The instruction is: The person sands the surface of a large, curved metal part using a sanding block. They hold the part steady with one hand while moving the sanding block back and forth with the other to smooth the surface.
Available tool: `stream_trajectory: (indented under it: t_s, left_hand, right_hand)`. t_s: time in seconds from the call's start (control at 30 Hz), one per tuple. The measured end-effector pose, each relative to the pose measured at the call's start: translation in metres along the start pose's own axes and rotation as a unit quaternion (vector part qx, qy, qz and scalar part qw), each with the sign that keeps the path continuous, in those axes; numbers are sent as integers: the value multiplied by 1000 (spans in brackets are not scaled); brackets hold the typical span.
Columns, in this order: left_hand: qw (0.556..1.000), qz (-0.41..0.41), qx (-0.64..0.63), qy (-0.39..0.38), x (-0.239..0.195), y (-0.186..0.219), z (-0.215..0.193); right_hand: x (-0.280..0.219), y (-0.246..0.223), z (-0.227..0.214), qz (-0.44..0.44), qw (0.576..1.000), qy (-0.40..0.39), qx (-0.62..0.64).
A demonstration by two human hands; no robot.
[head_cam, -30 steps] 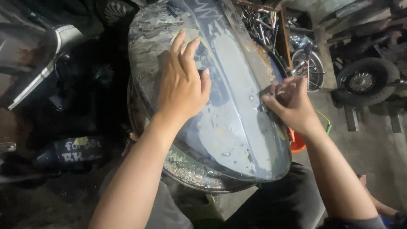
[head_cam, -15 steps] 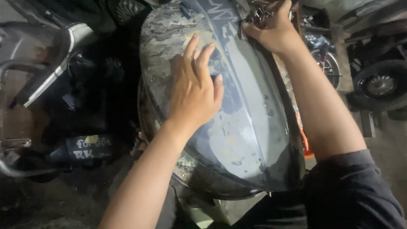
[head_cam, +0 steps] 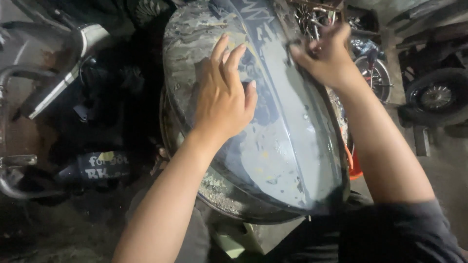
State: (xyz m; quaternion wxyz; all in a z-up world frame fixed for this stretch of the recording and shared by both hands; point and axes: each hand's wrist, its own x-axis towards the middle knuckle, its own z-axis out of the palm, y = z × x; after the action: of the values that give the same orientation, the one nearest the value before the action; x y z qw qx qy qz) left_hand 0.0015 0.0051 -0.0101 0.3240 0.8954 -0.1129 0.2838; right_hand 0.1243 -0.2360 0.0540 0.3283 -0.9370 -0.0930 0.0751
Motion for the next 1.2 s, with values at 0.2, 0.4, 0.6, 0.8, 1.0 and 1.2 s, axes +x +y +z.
stream_trajectory:
  t_s: [0.2, 0.4, 0.6, 0.8, 1.0, 1.2]
  left_hand:
    - [1000, 6, 16, 18, -3, -1, 2]
    - [1000, 1, 2, 8, -2, 2, 0]
    - [1000, 0, 17, 4, -1, 3, 1]
    - [1000, -7, 1, -4, -1, 5, 0]
    - [1000, -4, 1, 4, 0, 5, -3]
    - [1000, -7, -22, 8, -1, 2, -2]
  right_hand:
    - [-139, 8, -14, 59, 994, -36, 88]
    - [-205, 58, 5, 4, 975, 92, 202]
    - [-124, 19, -2, -8, 990, 38, 138]
    - [30, 25, 15, -48, 995, 48, 69]
    - [163, 23, 45, -214, 973, 82, -28]
    - [145, 30, 37, -186, 961, 134, -156]
